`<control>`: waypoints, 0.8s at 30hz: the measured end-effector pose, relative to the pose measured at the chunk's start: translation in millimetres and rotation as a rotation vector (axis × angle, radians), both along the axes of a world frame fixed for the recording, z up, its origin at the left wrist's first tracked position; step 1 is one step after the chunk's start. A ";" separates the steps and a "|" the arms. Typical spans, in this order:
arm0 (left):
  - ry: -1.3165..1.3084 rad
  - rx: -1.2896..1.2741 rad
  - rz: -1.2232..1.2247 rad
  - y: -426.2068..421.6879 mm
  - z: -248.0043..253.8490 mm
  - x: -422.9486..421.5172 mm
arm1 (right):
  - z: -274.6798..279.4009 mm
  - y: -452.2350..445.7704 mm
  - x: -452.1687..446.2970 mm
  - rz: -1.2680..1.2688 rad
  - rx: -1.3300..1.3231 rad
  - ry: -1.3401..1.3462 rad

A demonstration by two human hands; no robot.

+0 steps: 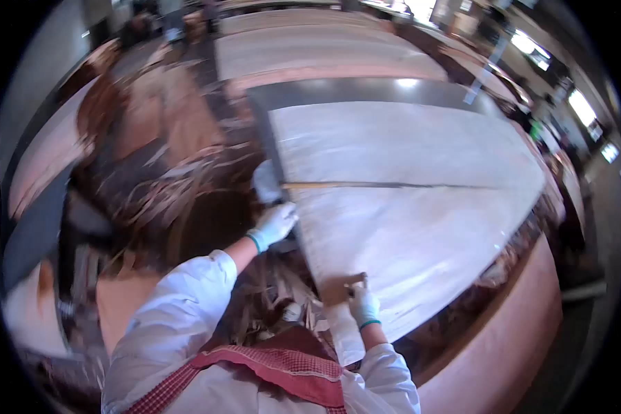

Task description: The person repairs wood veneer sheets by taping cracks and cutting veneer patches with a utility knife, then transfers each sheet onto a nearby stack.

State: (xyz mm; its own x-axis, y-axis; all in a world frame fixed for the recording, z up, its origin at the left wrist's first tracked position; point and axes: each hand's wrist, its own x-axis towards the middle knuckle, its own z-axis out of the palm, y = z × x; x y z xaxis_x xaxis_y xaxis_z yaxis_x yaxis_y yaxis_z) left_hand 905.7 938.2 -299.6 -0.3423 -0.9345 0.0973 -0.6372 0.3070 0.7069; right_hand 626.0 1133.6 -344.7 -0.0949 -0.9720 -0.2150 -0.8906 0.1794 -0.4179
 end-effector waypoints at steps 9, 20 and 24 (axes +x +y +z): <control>-0.697 -0.316 -0.049 -132.4 -94.3 -29.2 | -3.5 2.7 24.1 -0.265 0.010 0.013; -0.313 -0.193 -0.296 -152.2 -77.1 39.3 | 3.0 -28.5 50.8 -0.560 0.189 -0.002; -0.321 0.077 -0.271 -119.4 -66.2 113.6 | 2.8 -46.2 62.2 -0.641 0.142 0.048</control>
